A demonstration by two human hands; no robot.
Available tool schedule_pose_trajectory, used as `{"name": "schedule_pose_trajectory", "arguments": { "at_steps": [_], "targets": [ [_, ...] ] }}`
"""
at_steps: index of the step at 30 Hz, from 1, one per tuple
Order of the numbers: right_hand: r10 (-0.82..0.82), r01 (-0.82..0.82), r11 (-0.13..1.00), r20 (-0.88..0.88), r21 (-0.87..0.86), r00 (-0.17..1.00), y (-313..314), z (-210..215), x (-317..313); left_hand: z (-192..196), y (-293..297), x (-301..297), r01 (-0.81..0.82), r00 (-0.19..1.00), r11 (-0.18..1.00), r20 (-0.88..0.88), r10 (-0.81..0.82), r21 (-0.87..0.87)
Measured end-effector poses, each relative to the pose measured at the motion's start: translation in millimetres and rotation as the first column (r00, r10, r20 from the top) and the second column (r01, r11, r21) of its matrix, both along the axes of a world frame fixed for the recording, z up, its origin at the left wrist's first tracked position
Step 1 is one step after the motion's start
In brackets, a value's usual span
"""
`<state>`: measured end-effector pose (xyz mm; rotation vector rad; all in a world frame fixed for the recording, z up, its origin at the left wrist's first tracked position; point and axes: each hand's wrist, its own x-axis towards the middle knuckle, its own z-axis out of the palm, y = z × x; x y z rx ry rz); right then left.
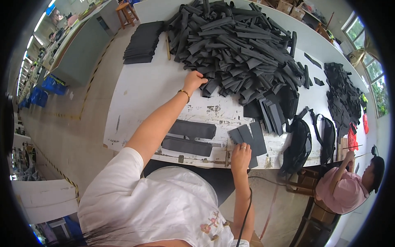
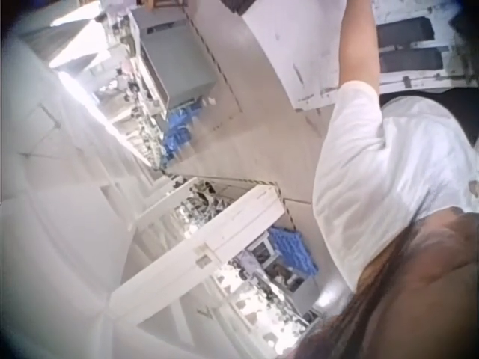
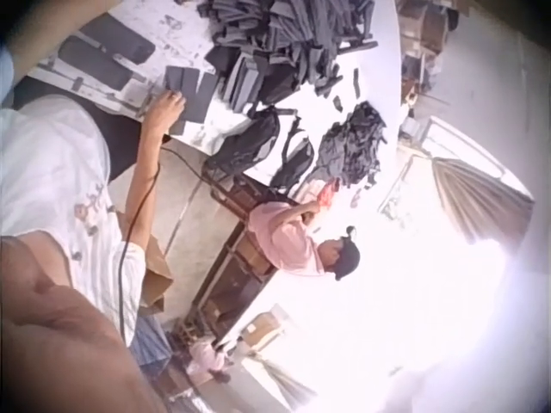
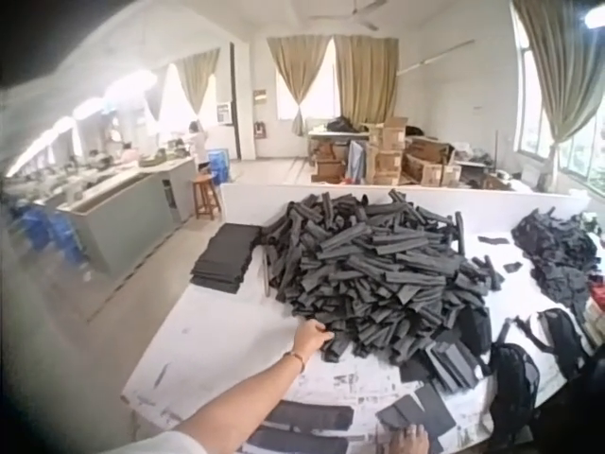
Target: Assembling black foam pieces by peeling adhesive backing and sticking them together.
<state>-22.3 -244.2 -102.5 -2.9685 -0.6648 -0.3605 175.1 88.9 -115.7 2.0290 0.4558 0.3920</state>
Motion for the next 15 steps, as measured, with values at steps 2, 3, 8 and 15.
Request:
{"name": "schedule_pose_trajectory", "arguments": {
  "at_steps": [2, 3, 8, 15],
  "targets": [
    [0.01, -0.009, 0.999, -0.035, 0.036, 0.999, 6, 13, 1, -2, 10, -1, 0.076, 0.991, 0.987, -0.101, -0.091, -0.141],
    [-0.016, 0.007, 0.977, 0.044, 0.212, 0.999, 10, 20, 3, -2, 20, -3, 0.063, 0.992, 0.989, -0.102, -0.077, -0.134],
    [-0.238, 0.189, 0.564, -0.062, 0.804, 0.969, 14, 60, 5, 32, 13, -37, 0.046, 0.935, 0.541, -0.154, -0.319, -0.839],
    [0.402, 0.37, 0.129, -0.39, 0.92, 0.828, 69, 103, 0, 87, -30, -133, 0.089, 0.981, 0.293, 0.033, -0.189, -0.952]
  ]
}}
